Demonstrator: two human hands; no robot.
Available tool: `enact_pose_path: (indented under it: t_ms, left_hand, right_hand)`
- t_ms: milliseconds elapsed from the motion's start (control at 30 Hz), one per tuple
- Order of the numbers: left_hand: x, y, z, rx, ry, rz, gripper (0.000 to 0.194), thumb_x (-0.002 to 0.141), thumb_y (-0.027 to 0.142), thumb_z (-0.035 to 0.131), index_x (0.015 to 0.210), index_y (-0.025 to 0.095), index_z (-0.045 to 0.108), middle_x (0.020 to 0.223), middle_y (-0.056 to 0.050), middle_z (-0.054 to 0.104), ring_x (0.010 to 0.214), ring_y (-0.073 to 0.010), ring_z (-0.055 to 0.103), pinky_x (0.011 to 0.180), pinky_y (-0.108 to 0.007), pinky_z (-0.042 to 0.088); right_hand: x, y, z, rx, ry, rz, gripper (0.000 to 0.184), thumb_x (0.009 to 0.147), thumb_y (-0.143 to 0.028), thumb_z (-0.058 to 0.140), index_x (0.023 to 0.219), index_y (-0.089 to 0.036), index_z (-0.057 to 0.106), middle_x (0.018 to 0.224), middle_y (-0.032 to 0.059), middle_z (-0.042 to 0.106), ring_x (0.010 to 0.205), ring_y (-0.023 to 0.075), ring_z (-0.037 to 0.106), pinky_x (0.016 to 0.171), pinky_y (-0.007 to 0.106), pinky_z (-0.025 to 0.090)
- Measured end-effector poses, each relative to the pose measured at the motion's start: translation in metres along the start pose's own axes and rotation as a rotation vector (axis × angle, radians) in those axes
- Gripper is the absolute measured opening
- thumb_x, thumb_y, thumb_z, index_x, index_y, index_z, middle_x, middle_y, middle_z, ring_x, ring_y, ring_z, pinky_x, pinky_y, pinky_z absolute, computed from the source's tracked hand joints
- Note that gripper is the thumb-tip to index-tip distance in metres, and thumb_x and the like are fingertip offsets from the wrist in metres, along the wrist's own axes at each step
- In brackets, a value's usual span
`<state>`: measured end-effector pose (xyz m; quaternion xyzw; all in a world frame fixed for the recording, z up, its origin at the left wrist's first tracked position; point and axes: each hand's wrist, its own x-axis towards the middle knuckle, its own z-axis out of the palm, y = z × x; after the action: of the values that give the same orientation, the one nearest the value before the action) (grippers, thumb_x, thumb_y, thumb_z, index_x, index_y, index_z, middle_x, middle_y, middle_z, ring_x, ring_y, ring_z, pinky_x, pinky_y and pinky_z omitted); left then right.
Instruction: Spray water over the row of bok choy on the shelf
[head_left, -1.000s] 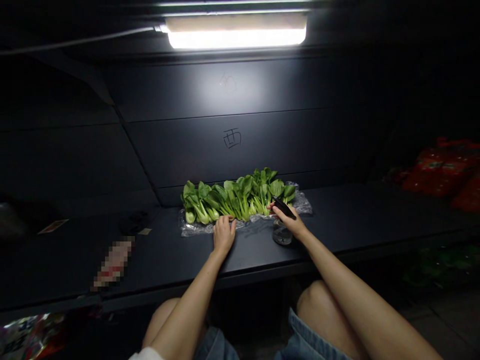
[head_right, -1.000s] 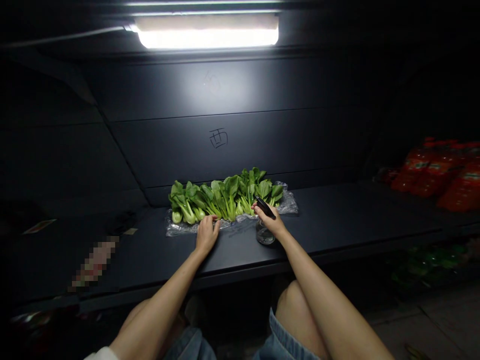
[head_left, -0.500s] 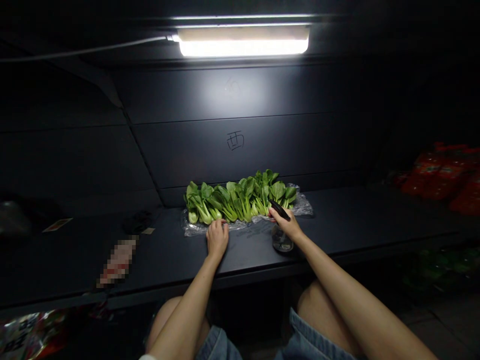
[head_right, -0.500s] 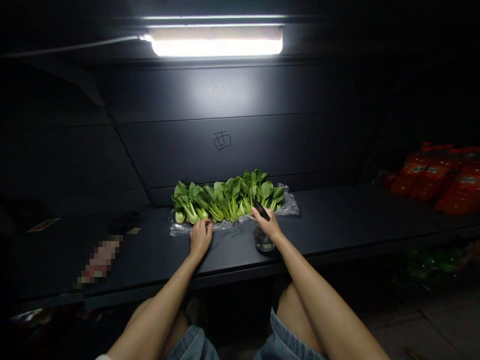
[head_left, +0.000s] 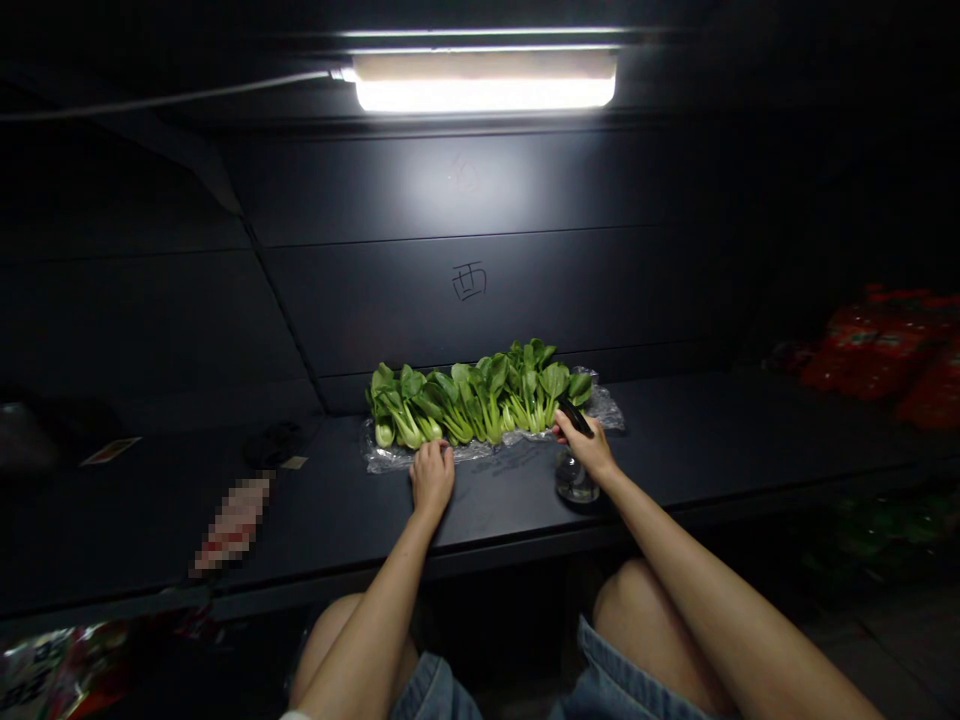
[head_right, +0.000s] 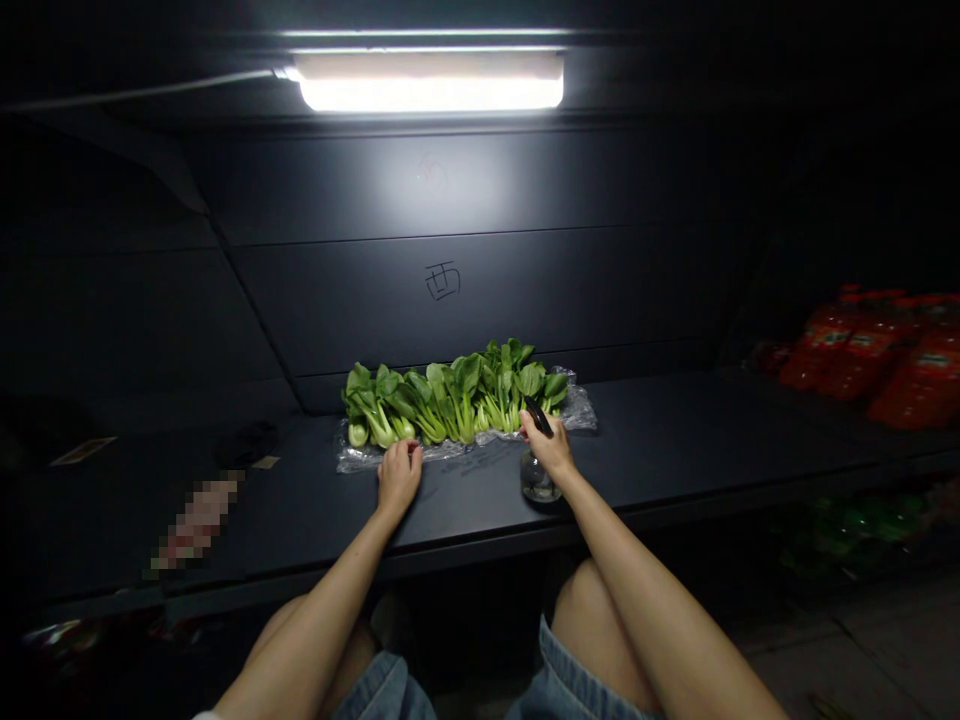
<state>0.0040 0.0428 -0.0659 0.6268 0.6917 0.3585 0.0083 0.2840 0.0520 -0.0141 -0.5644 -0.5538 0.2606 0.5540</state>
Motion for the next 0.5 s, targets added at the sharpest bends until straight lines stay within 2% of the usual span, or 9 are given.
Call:
enact_pose_path:
  t_ms: [200, 367, 500]
  left_hand:
    - [0.000, -0.001, 0.000, -0.006, 0.006, 0.004, 0.026, 0.095, 0.029, 0.042, 0.106, 0.018, 0.062, 0.109, -0.012, 0.066, 0.110, -0.0272, 0.059, 0.097, -0.042, 0.043]
    - [-0.001, -0.001, 0.001, 0.012, 0.013, 0.012, 0.026, 0.095, 0.030, 0.041, 0.105, 0.018, 0.062, 0.108, -0.013, 0.066, 0.109, -0.0273, 0.059, 0.096, -0.042, 0.044]
    - [-0.001, 0.001, 0.000, 0.024, 0.010, 0.012, 0.025, 0.094, 0.030, 0.042, 0.105, 0.018, 0.062, 0.107, -0.012, 0.066, 0.109, -0.0273, 0.059, 0.096, -0.043, 0.044]
  right_hand:
    - [0.005, 0.004, -0.002, 0.044, 0.056, -0.021, 0.053, 0.075, -0.067, 0.058, 0.079, -0.015, 0.070, 0.081, 0.0121, 0.074, 0.071, 0.0253, 0.072, 0.063, 0.035, 0.060]
    - [0.009, 0.013, -0.012, 0.000, 0.192, -0.022, 0.048, 0.077, -0.063, 0.057, 0.069, -0.017, 0.069, 0.065, 0.0088, 0.071, 0.057, 0.0219, 0.067, 0.055, 0.032, 0.055]
    - [0.010, 0.016, -0.018, -0.061, 0.188, -0.052, 0.045, 0.079, -0.060, 0.056, 0.065, -0.019, 0.067, 0.060, 0.0079, 0.068, 0.058, 0.0224, 0.065, 0.056, 0.031, 0.052]
